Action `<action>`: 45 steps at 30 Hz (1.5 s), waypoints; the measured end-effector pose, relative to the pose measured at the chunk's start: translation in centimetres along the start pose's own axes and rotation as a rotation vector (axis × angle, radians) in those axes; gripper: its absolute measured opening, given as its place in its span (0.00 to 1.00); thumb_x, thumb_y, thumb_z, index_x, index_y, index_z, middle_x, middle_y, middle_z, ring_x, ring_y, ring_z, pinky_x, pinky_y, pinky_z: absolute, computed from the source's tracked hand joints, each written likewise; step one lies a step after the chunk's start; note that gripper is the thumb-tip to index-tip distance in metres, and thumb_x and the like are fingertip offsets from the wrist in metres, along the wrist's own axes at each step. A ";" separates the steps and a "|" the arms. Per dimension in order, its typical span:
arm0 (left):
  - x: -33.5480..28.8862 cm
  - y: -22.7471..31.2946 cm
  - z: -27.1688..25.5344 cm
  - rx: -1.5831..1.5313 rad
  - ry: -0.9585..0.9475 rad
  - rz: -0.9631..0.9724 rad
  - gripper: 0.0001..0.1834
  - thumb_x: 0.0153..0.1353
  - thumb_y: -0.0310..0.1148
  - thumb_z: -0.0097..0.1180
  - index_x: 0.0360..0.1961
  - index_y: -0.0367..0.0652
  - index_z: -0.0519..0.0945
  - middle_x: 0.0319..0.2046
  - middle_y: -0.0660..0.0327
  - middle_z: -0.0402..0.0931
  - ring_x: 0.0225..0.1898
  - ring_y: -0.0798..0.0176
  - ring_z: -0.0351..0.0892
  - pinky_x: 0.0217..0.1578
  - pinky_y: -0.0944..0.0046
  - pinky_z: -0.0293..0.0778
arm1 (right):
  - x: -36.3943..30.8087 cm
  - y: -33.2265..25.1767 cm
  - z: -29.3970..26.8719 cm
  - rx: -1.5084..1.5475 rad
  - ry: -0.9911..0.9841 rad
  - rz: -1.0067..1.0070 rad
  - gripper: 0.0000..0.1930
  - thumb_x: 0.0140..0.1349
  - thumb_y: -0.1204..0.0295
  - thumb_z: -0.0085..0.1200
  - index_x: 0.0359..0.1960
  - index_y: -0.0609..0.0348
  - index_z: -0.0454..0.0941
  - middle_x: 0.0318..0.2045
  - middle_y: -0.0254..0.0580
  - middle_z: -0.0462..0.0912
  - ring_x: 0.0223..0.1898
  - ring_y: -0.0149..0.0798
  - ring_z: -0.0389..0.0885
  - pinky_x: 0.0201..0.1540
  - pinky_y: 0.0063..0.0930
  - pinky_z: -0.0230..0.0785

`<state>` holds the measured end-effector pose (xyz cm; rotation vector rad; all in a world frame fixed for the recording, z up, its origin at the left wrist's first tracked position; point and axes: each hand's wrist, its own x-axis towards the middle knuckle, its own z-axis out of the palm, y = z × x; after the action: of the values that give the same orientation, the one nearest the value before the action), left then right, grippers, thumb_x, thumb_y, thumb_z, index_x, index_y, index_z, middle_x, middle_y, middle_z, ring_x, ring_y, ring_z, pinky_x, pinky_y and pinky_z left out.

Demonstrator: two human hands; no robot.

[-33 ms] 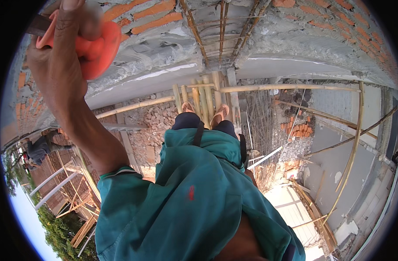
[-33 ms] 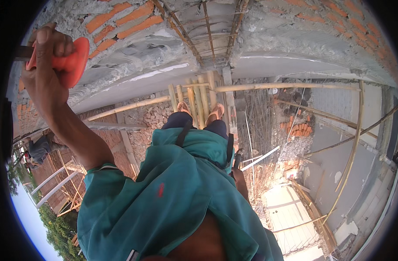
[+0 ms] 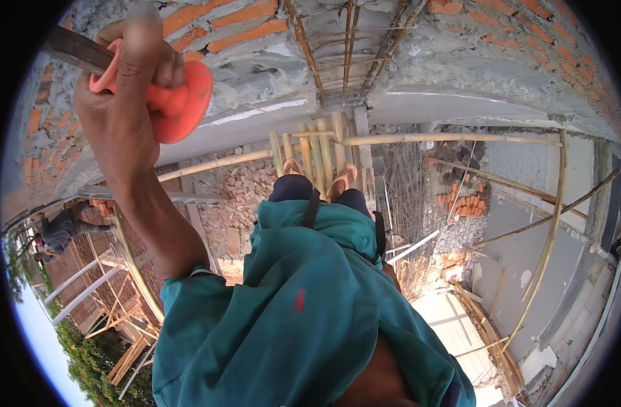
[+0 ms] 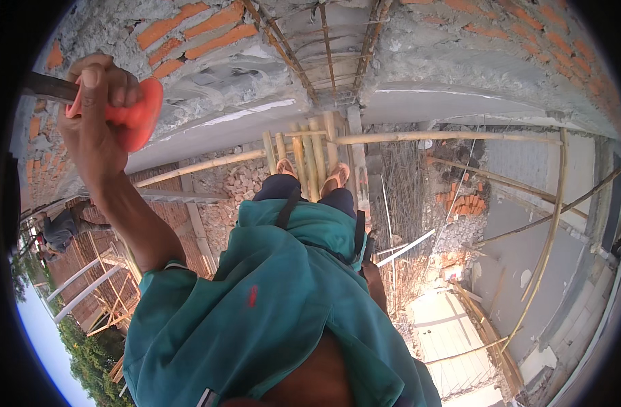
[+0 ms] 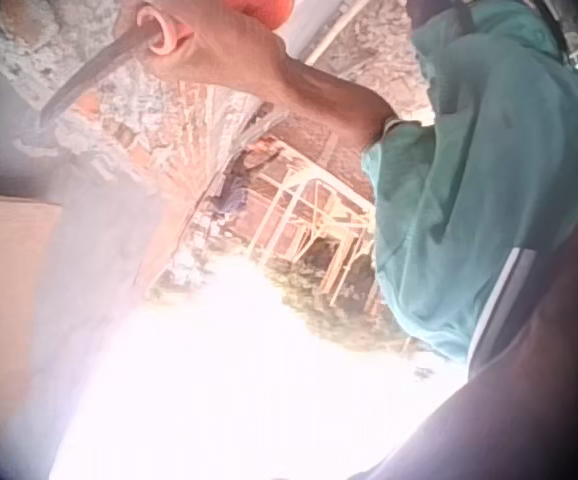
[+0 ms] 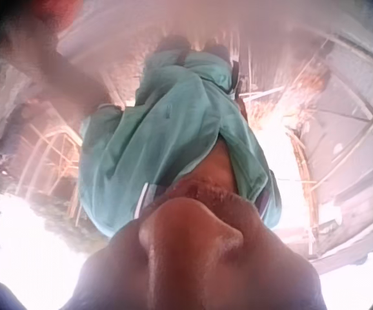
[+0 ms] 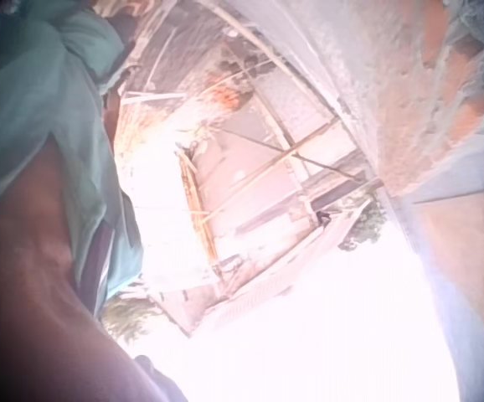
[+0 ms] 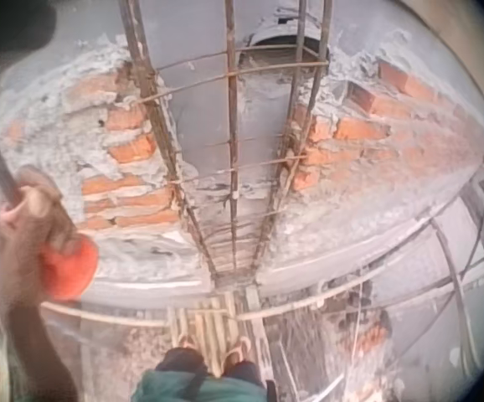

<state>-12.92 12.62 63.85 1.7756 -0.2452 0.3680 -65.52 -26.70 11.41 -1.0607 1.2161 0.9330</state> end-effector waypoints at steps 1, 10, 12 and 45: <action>-2.6 -1.8 0.1 -0.075 -0.007 -0.125 0.15 0.70 0.39 0.63 0.37 0.36 0.78 0.21 0.63 0.71 0.24 0.70 0.71 0.29 0.66 0.70 | -0.4 -1.2 -0.3 -0.107 -0.002 -0.079 0.10 0.67 0.69 0.54 0.39 0.64 0.80 0.31 0.44 0.81 0.29 0.40 0.81 0.34 0.37 0.74; -21.8 -13.7 2.9 -0.307 0.265 -0.917 0.18 0.72 0.45 0.61 0.44 0.41 0.72 0.27 0.65 0.73 0.25 0.70 0.73 0.27 0.67 0.76 | -5.1 -19.7 1.4 0.436 -0.214 0.048 0.09 0.69 0.67 0.56 0.45 0.57 0.78 0.28 0.41 0.82 0.21 0.41 0.81 0.23 0.38 0.80; -23.1 -14.0 3.7 -0.444 0.370 -1.049 0.20 0.75 0.49 0.55 0.48 0.42 0.70 0.32 0.62 0.74 0.30 0.69 0.75 0.31 0.66 0.79 | -6.9 -23.8 1.8 0.549 -0.301 0.022 0.08 0.69 0.67 0.58 0.43 0.55 0.76 0.26 0.38 0.79 0.19 0.38 0.78 0.20 0.34 0.77; 1.0 -18.2 12.3 0.348 -0.026 0.728 0.15 0.76 0.37 0.53 0.48 0.34 0.82 0.42 0.51 0.84 0.46 0.52 0.84 0.48 0.55 0.78 | -13.1 -28.8 17.8 1.198 -0.595 -0.363 0.15 0.69 0.71 0.58 0.55 0.56 0.72 0.42 0.46 0.81 0.43 0.46 0.84 0.52 0.51 0.84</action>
<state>-4.06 4.94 45.21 1.9852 -0.8987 0.9497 -35.04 -17.00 28.56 0.0009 0.7906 0.0936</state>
